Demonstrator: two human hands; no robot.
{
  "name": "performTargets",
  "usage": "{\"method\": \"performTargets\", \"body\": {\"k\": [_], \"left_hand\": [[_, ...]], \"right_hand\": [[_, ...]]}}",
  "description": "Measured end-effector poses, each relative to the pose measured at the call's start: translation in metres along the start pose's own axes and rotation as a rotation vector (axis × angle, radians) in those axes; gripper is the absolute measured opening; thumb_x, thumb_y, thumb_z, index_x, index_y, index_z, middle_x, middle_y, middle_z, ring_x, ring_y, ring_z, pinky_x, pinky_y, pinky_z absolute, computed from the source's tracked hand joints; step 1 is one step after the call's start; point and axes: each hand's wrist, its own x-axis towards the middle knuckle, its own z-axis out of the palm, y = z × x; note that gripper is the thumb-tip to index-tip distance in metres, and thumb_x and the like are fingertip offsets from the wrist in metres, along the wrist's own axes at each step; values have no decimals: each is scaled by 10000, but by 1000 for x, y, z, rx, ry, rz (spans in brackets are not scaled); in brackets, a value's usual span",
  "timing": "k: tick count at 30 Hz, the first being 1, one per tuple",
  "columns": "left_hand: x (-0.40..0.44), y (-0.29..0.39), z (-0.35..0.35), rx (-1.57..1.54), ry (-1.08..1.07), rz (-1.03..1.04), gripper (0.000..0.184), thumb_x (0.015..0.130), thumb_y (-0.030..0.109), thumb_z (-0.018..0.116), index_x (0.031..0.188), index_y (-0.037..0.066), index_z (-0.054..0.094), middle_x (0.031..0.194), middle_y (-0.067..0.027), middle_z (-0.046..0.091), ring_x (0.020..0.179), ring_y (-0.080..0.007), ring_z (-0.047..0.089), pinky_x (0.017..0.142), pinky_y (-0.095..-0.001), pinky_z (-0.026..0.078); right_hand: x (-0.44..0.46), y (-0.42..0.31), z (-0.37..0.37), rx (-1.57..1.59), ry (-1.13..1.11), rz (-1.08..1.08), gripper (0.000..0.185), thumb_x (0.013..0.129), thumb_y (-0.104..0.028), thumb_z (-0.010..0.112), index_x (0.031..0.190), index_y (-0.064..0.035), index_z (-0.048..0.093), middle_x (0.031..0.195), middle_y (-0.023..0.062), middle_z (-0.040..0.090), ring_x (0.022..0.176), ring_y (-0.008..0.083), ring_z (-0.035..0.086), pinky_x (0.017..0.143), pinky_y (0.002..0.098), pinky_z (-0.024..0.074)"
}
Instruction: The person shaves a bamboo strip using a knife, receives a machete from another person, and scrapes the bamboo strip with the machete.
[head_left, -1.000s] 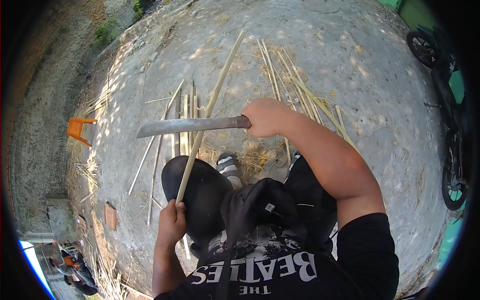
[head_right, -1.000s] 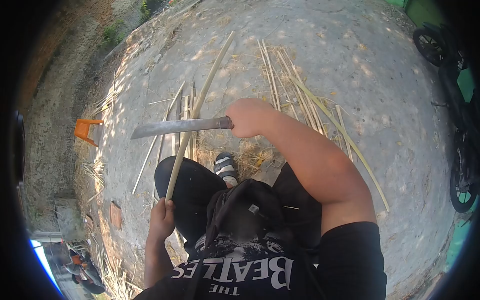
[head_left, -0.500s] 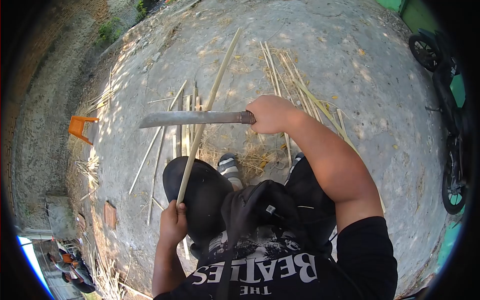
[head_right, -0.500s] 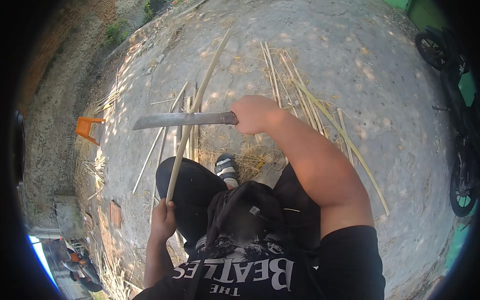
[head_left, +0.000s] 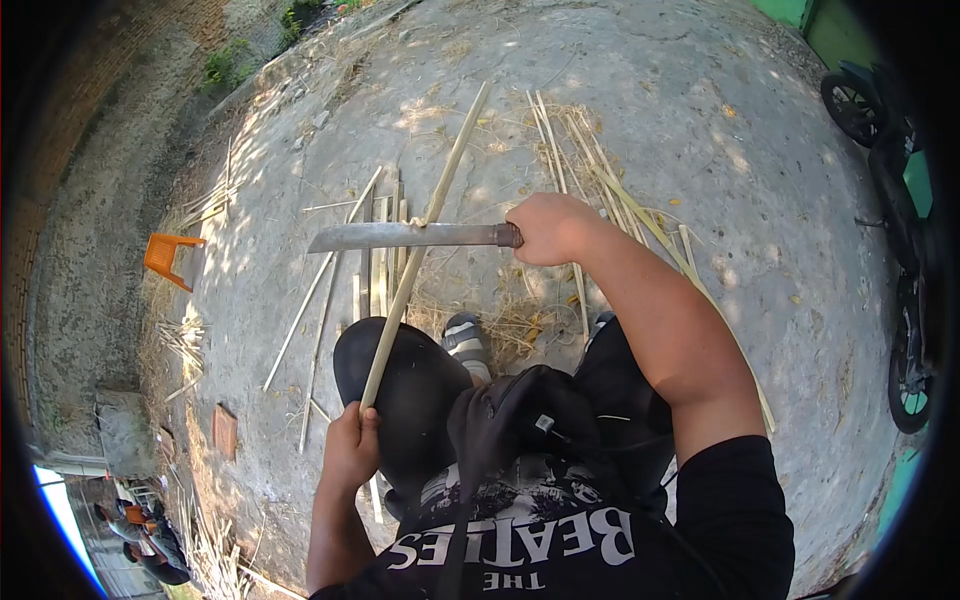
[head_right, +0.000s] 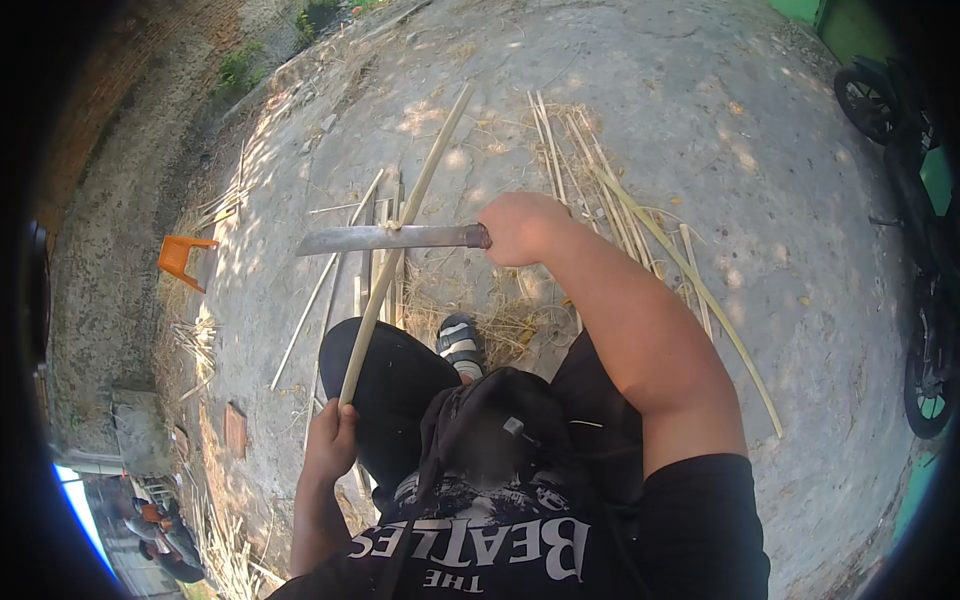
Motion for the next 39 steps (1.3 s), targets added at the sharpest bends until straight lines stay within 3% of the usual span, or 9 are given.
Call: {"method": "performTargets", "body": {"k": [1,4,7,13,16,22,25,31,39], "left_hand": [[1,0,-1,-12,-29,-19,368,1110,302,508,938,-7,607,693,-147,588,652,-245,584,631,-406,455],[3,-2,2,-29,-3,30,334,1090,262,533,898,-8,578,687,-221,617,643,-418,631,598,-472,449],[4,3,4,4,1,29,326,1089,259,533,904,-7,574,689,-225,616,646,-425,627,596,-476,448],[-5,6,7,12,61,6,319,1096,258,521,919,-6,558,694,-235,615,641,-444,617,583,-490,442],[0,-4,6,-2,53,59,330,1099,260,516,911,-9,556,702,-239,617,651,-454,621,588,-496,446],[3,7,4,59,18,51,327,1093,250,518,901,-12,562,723,-250,627,675,-462,631,598,-497,453],[5,9,2,68,-6,39,312,1087,236,524,904,-14,560,725,-256,627,678,-462,634,594,-498,452],[-3,1,8,-12,67,44,310,1093,230,508,906,-14,547,702,-245,605,656,-452,616,584,-478,440],[2,2,7,-2,42,41,315,1096,238,511,913,-15,551,691,-232,589,619,-417,595,580,-475,429]], "right_hand": [[-1,-1,4,8,-16,-1,190,806,-249,724,960,-144,756,941,113,753,955,343,731,811,496,579],[-12,-12,10,-39,-71,-146,218,787,-242,731,977,-138,755,933,120,751,941,343,731,806,499,579],[-23,-33,13,-127,-31,-341,222,774,-224,724,973,-132,757,927,137,748,931,345,730,797,500,576],[5,25,-12,175,-57,-149,191,790,-205,709,958,-124,748,948,149,749,933,350,730,818,489,572],[-9,10,-12,2,-22,-25,191,801,-196,701,971,-125,749,975,146,751,945,349,731,841,480,572],[-18,-11,11,-25,-61,-184,157,771,-226,729,894,-130,725,865,131,737,890,365,727,762,495,566],[-27,-34,16,-125,-29,-349,188,771,-190,708,945,-137,753,961,128,756,940,344,740,812,493,585],[5,17,-13,2,4,-66,199,766,-192,702,946,-126,753,960,138,756,935,351,737,806,497,585],[-23,-20,4,-45,-44,-213,196,778,-179,705,962,-133,755,944,133,749,935,345,736,808,498,579]]}}
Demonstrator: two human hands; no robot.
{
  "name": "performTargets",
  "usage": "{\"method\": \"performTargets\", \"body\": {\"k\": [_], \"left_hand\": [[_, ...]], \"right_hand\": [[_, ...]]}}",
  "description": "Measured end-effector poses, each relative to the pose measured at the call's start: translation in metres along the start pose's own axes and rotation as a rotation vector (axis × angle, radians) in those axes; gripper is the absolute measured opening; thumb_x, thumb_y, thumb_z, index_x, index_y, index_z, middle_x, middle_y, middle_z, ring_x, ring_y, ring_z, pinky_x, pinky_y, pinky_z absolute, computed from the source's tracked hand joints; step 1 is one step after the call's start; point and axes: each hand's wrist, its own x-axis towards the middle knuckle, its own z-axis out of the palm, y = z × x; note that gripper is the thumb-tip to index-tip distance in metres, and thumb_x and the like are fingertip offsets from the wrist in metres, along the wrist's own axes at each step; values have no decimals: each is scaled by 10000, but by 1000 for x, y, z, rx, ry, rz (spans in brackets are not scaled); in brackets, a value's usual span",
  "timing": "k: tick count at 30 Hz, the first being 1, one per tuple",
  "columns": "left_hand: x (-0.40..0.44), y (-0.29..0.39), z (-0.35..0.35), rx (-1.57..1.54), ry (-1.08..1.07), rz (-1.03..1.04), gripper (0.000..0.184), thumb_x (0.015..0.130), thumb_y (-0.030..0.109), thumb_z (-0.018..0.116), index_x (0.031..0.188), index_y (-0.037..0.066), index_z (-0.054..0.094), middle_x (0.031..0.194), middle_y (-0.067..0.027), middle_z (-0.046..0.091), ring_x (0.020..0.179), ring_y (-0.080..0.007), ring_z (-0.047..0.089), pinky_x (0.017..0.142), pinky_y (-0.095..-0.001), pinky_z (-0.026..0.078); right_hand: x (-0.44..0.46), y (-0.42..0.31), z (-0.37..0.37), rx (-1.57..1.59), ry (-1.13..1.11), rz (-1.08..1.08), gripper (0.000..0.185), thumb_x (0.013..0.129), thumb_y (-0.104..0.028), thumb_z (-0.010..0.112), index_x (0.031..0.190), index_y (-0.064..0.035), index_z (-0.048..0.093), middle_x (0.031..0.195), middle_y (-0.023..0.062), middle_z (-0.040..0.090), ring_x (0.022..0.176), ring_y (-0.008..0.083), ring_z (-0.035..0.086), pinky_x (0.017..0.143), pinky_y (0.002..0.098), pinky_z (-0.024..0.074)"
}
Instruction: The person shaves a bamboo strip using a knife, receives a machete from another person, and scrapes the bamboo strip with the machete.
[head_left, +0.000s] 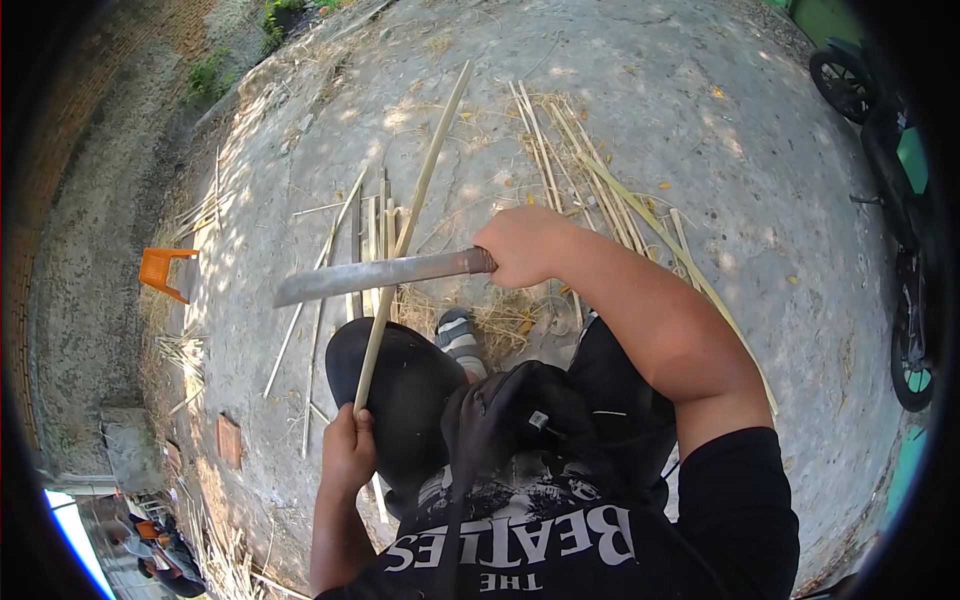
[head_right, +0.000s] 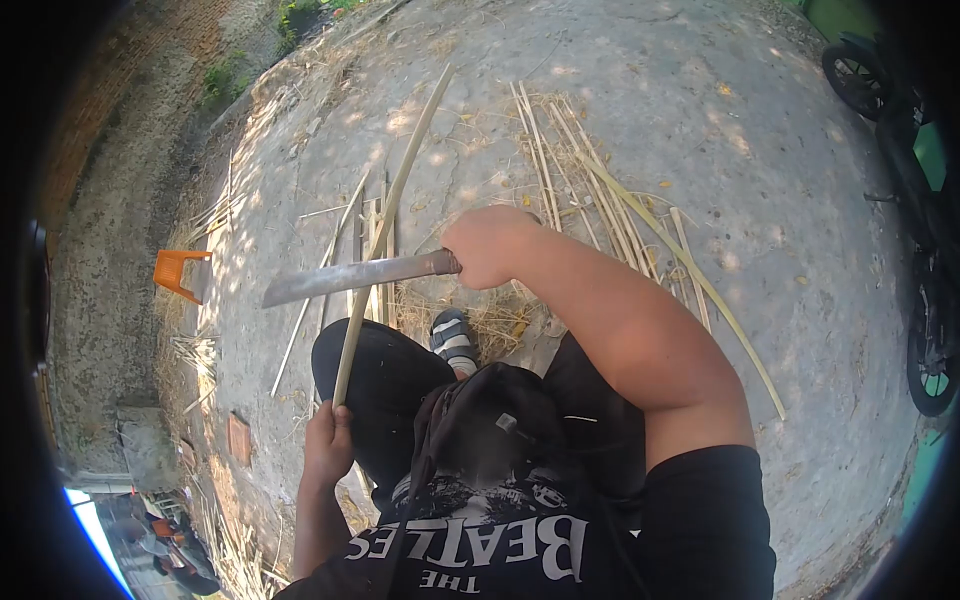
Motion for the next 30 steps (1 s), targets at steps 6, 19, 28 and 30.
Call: {"method": "performTargets", "body": {"k": [6,19,28,30], "left_hand": [[-3,-3,0,24,14,6,321,1100,239,504,909,-13,554,680,-232,589,620,-430,596,579,-477,430],[1,7,-1,37,-14,13,312,1103,238,496,927,-8,574,707,-240,611,648,-440,617,589,-489,442],[-6,-3,-1,14,8,35,322,1100,248,501,919,-9,570,705,-247,613,665,-455,624,599,-499,444],[0,-3,-2,50,-10,39,323,1101,250,498,925,-10,576,706,-247,615,667,-452,628,602,-498,446]], "right_hand": [[6,-10,7,-104,27,-149,186,778,-193,720,957,-148,738,896,105,738,898,341,733,787,495,571],[0,11,3,-16,10,-11,173,770,-195,717,933,-139,722,909,131,734,917,366,724,786,506,569],[11,53,-19,22,89,186,220,795,-199,711,1004,-141,749,1003,122,755,979,342,735,825,493,583],[10,54,-19,-5,88,244,218,809,-187,697,1012,-132,752,1007,133,755,993,347,731,835,486,581]]}}
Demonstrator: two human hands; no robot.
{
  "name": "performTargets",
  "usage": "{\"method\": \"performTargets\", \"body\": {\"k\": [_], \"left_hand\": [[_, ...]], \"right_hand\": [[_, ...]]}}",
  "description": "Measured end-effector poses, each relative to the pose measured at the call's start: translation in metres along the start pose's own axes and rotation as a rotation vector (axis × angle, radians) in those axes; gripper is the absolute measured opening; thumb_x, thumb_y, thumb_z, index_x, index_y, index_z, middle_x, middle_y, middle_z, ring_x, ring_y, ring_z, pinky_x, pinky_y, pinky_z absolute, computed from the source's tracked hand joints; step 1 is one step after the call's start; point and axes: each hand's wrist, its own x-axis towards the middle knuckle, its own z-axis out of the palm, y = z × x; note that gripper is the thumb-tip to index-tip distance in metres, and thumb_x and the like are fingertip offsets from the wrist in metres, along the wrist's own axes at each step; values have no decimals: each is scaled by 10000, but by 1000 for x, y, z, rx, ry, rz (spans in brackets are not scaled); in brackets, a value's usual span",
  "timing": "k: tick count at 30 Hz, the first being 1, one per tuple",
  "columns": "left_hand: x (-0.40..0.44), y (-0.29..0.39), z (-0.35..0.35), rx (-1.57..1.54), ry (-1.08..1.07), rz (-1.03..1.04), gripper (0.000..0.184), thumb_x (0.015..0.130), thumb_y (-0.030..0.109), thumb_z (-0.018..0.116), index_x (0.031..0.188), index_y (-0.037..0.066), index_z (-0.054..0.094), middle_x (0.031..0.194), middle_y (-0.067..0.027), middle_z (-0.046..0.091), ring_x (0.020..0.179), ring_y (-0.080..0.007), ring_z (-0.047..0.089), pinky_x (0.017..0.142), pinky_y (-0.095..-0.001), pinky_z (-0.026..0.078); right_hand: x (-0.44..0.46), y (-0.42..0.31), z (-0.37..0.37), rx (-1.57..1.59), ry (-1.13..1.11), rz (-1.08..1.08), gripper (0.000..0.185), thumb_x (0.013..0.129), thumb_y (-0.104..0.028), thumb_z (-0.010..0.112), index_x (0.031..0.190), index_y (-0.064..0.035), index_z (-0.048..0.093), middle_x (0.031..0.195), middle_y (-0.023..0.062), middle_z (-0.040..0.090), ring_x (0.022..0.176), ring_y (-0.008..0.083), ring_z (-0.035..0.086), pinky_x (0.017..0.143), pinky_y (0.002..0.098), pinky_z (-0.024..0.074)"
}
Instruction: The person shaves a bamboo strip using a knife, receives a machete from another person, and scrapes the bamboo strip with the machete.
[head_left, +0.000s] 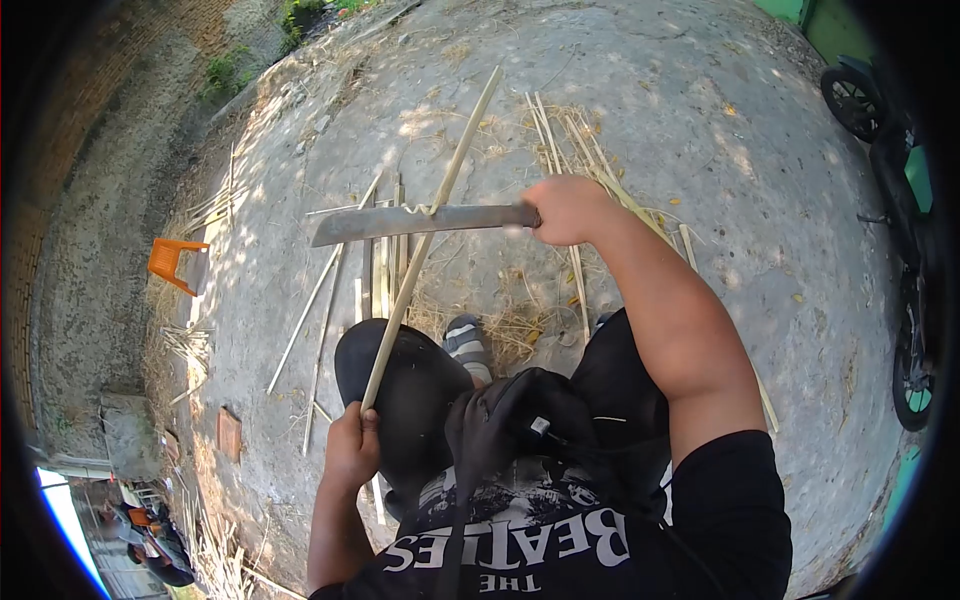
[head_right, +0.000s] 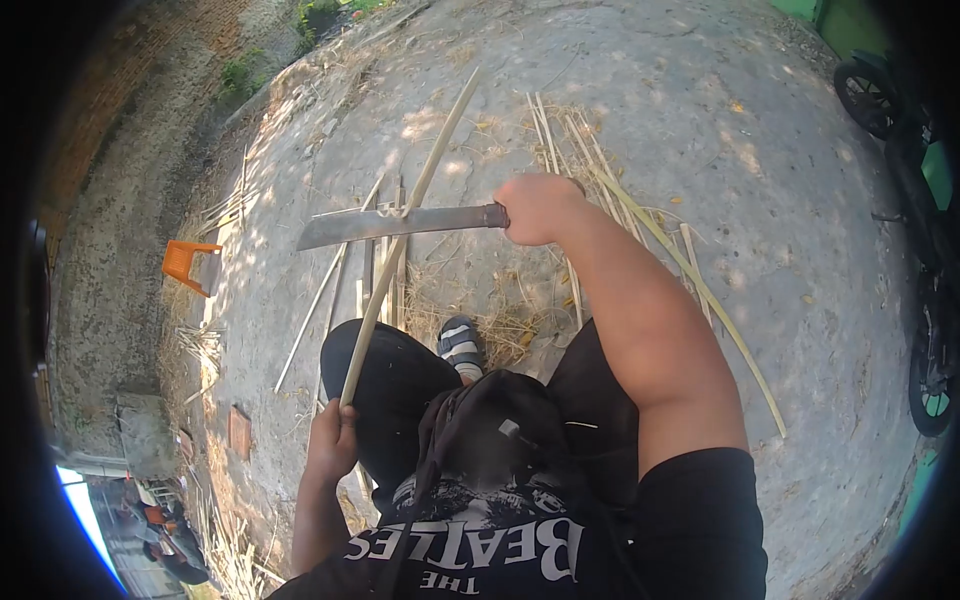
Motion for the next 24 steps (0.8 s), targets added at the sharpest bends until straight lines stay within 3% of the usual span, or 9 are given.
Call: {"method": "performTargets", "body": {"k": [6,9,15,18,21,24], "left_hand": [[2,5,-3,-18,-26,-56,330,1102,253,498,930,-14,587,711,-242,623,673,-445,634,608,-491,456],[1,6,-3,9,-36,-80,377,1118,308,476,957,-8,605,727,-167,613,688,-281,619,647,-430,462],[1,1,-6,-92,-68,-95,373,1120,307,480,941,4,605,700,-109,581,663,-186,566,626,-389,448],[2,4,-5,-79,-58,-92,372,1121,304,479,942,3,607,697,-109,579,651,-191,562,623,-390,447],[4,2,-4,-64,-37,-52,336,1102,256,515,924,-15,602,683,-175,613,619,-309,616,593,-431,451],[4,4,-4,-81,-35,-27,324,1099,249,514,923,-11,595,693,-197,615,631,-358,628,595,-452,454]], "right_hand": [[-16,-18,9,94,-20,-39,187,801,-173,682,949,-64,721,951,178,738,934,380,719,796,497,560],[-17,-19,4,122,-51,-56,205,799,-177,685,946,-38,717,926,196,731,919,382,716,793,489,556],[-11,-24,6,321,-277,-53,245,796,-229,716,951,-40,721,885,177,731,881,381,708,771,467,548],[-19,-33,5,130,-162,-114,198,800,-203,705,929,-62,760,925,174,755,875,354,737,758,489,569],[-32,-52,20,55,-143,-259,182,785,-214,724,915,-96,770,938,152,762,894,346,744,770,493,579],[-41,-80,24,-30,-182,-354,157,781,-211,727,898,-114,767,956,136,763,919,350,742,790,496,585]]}}
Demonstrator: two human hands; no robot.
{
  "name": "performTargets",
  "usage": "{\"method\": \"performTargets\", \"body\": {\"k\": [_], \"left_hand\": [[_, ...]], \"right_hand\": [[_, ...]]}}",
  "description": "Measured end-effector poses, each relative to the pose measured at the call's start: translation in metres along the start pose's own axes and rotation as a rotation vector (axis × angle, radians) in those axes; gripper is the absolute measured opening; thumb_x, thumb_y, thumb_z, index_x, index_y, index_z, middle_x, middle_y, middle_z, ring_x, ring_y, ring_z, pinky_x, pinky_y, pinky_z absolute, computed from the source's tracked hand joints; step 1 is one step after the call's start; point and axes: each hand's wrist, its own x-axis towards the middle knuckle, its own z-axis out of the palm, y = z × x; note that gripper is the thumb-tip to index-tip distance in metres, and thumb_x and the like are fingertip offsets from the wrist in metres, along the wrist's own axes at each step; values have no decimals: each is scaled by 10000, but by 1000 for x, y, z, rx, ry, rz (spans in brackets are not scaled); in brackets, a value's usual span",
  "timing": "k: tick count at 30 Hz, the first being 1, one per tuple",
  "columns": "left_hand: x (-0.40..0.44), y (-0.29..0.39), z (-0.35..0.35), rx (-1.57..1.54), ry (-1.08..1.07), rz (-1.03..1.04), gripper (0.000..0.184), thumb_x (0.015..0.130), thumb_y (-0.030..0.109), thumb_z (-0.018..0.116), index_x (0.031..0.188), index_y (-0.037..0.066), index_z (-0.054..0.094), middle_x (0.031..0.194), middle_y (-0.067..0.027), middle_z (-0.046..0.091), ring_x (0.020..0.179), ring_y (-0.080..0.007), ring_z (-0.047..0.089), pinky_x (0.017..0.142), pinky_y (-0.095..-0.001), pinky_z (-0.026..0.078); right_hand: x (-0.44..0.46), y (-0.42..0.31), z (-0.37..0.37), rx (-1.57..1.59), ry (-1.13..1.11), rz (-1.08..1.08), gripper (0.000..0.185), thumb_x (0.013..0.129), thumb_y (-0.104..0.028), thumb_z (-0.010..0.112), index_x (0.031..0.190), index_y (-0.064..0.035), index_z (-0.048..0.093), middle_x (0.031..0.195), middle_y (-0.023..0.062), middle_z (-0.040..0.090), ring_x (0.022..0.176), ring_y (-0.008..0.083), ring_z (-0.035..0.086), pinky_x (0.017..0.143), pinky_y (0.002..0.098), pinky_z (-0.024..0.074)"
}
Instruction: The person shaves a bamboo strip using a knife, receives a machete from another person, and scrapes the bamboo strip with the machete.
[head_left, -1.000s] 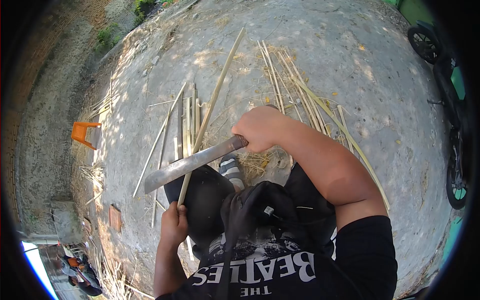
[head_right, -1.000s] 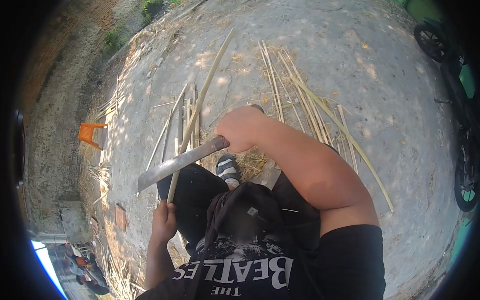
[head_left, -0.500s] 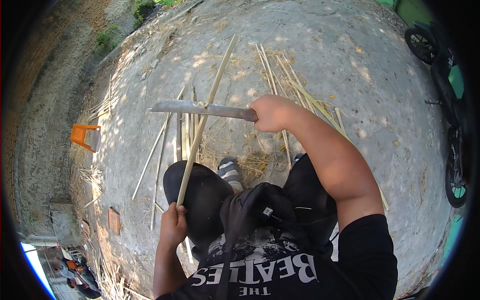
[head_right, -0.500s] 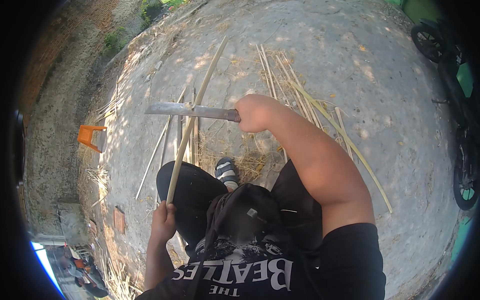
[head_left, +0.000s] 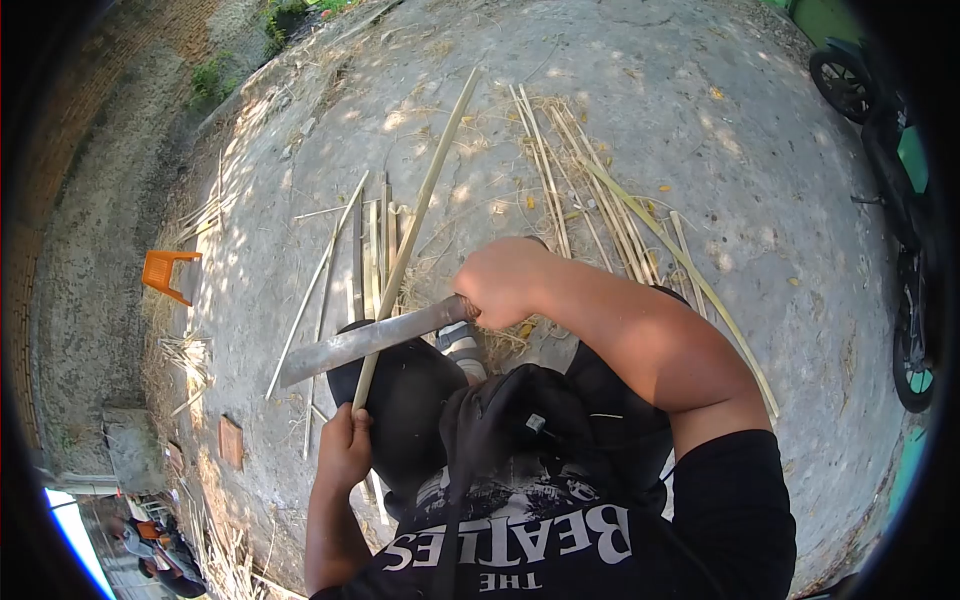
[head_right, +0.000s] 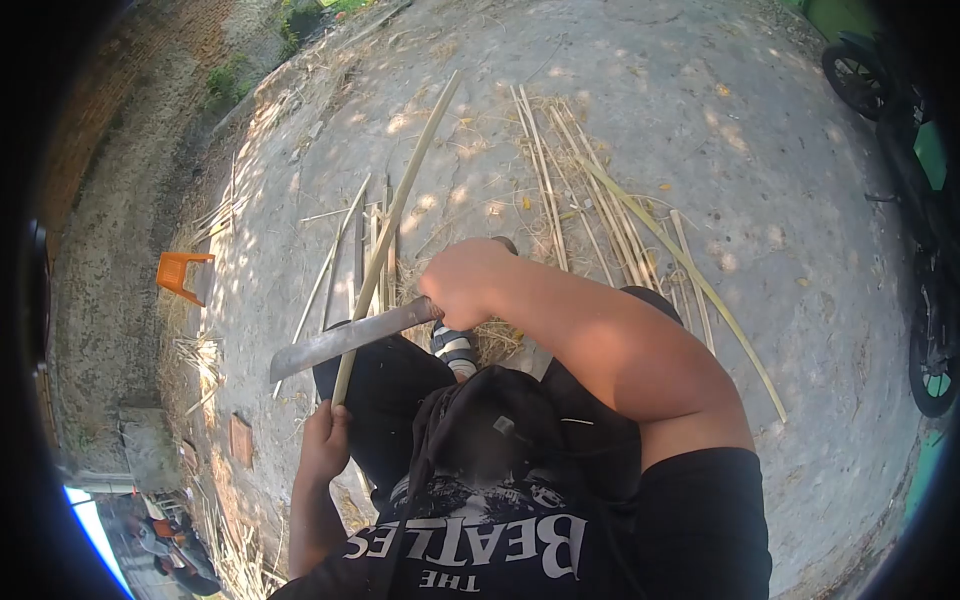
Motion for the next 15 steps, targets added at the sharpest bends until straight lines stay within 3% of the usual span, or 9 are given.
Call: {"method": "performTargets", "body": {"k": [1,4,6,9,12,15], "left_hand": [[0,0,1,36,18,5,321,1098,248,513,922,-9,591,700,-207,616,641,-379,630,597,-461,455],[-9,1,5,109,47,-5,311,1096,242,511,918,-5,579,718,-235,621,673,-436,635,604,-486,457],[-5,6,5,108,47,-14,305,1094,236,510,914,-2,571,730,-250,624,699,-469,634,609,-500,458],[-2,-9,-2,55,-12,28,327,1100,258,513,920,-5,584,706,-217,616,652,-407,630,599,-475,454],[1,-18,-4,-66,-50,33,359,1109,294,515,924,-4,595,672,-146,590,607,-271,585,584,-416,441],[1,-19,-3,-144,-78,-2,383,1118,317,512,925,-2,601,661,-78,552,623,-155,516,580,-361,422]], "right_hand": [[3,1,1,-40,29,-44,185,774,-214,733,929,-118,769,951,129,759,932,355,739,796,497,584],[14,53,-12,-29,122,101,207,776,-208,731,964,-127,765,943,118,755,940,356,738,803,495,585],[12,83,-32,128,78,357,218,798,-204,711,1001,-138,755,986,117,756,964,353,735,824,483,587],[7,83,-17,22,260,370,190,797,-268,740,915,-120,720,889,129,738,891,373,724,770,498,569],[1,72,-17,3,182,385,230,849,-254,704,1035,-126,745,1047,134,752,1000,338,733,849,471,592],[-10,69,-25,-26,212,427,266,859,-298,732,1052,-115,743,1049,137,752,1013,338,733,855,478,592]]}}
